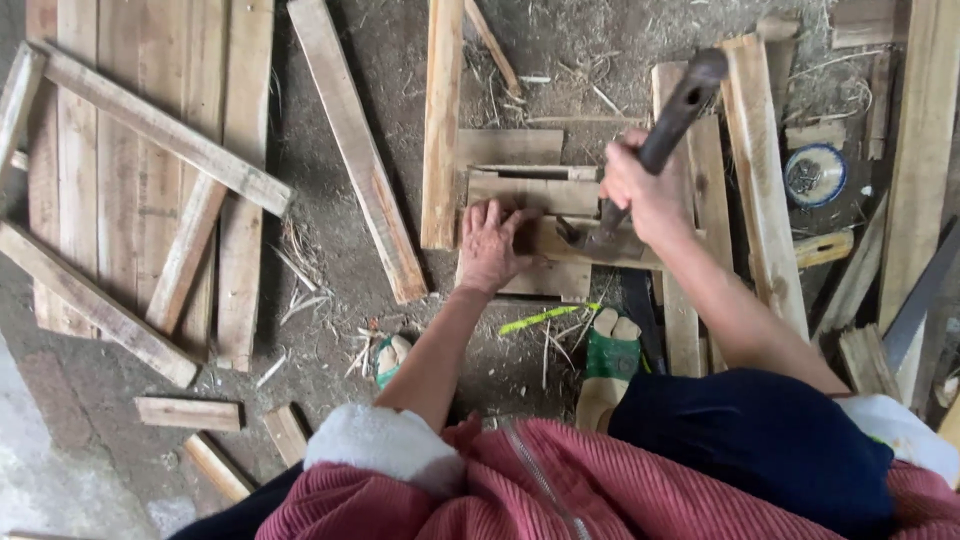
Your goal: Assembling wooden components by aligning planks and hammering them together on a workshop floor.
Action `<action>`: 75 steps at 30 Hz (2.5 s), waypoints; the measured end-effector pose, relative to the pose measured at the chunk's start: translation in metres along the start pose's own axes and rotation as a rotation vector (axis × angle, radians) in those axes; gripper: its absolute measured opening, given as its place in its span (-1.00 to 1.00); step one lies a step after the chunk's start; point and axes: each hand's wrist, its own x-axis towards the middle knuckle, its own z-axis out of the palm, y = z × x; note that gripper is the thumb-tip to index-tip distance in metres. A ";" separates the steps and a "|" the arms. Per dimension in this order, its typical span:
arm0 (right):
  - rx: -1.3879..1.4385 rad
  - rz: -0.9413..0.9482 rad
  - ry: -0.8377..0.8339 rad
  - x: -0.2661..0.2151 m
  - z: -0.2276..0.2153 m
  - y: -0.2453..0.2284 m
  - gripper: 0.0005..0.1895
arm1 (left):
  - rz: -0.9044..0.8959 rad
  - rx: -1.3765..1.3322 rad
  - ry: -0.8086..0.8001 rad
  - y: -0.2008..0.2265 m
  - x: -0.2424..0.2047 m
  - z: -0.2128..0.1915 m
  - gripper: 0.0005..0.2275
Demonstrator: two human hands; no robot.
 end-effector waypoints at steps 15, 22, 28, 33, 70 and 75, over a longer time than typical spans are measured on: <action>-0.585 0.112 -0.375 -0.002 0.054 -0.025 -0.85 | 0.039 -0.050 -0.003 -0.009 0.001 0.008 -0.37; -0.710 0.075 -0.426 0.013 0.055 0.002 -0.85 | 0.010 -0.073 -0.097 -0.001 0.002 -0.013 -0.36; -0.847 0.055 -0.585 -0.004 0.084 0.013 -0.71 | -0.077 0.005 -0.164 -0.009 0.013 0.030 -0.15; -1.097 -0.050 -0.632 -0.001 0.100 0.059 -0.76 | -0.078 0.068 -0.141 -0.013 0.016 0.038 -0.20; -0.981 -0.055 -0.714 -0.009 0.093 0.022 -0.66 | -0.144 0.034 -0.293 0.004 0.014 -0.006 -0.09; -1.002 0.073 -0.507 0.004 0.062 0.005 -0.78 | -0.061 -0.036 -0.182 0.002 0.009 -0.019 -0.17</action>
